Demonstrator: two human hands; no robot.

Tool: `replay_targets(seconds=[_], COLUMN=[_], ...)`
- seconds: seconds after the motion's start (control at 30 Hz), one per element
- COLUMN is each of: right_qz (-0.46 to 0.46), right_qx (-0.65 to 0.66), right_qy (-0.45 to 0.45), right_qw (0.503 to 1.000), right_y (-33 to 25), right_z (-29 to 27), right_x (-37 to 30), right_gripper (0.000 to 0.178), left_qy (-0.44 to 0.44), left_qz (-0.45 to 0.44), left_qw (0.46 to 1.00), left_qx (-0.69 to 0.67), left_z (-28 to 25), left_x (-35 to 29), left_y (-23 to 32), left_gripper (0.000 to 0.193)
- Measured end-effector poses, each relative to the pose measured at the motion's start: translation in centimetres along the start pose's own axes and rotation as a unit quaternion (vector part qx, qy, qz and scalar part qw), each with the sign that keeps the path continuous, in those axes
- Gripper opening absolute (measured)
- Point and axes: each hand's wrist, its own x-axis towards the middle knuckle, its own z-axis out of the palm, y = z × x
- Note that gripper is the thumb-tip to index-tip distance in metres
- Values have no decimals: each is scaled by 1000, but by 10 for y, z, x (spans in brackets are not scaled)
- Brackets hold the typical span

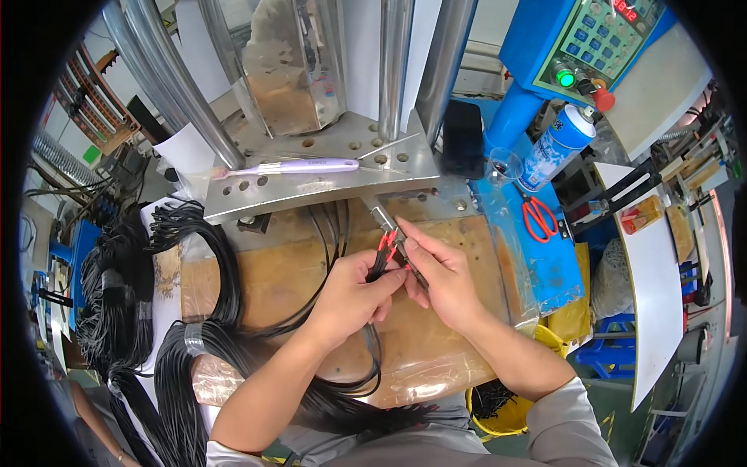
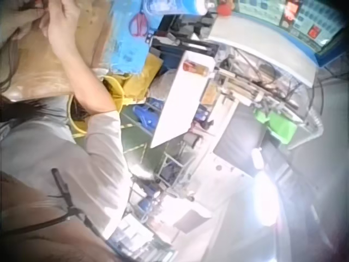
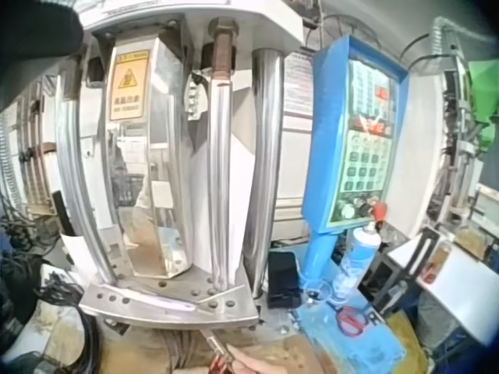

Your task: The person fits cable ends into a metal fixture, places the fixture into a vertical molding machine, and removes the molded cables after machine operation.

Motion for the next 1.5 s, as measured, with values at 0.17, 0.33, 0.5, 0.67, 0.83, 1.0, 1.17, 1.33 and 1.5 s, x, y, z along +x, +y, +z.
replay_targets(seconds=[0.17,0.33,0.5,0.67,0.83,1.0,1.17,1.33,1.5], right_qz=[32,31,29,31,16,51,33,33,8], right_qx=[140,104,95,55,-23,76,43,-26,-59], right_qy=[-48,-36,-23,-33,-46,-64,22,22,4], right_qw=[989,993,995,997,999,994,998,999,998], right_y=[-9,-6,-7,-4,-2,-14,-13,-10,-4], right_z=[-3,-6,-6,-5,-2,-9,-18,-13,-11], right_x=[-2,-1,-1,-2,-5,-4,2,2,1], right_gripper=[45,46,45,45,45,44,42,38,35], left_qy=[34,37,77,69,6,91,102,91,81], left_qz=[16,29,50,71,12,39,64,54,61], left_qw=[998,999,995,992,999,983,991,994,994], left_qx=[-49,-4,44,75,31,-156,-54,26,40], left_z=[4,0,1,-1,-6,-16,-5,-3,-1], left_x=[-1,0,0,-1,-6,-5,-1,-3,-2], left_y=[-1,-5,-9,-7,2,5,-2,-2,-8], left_gripper=[19,20,18,15,16,27,25,20,18])
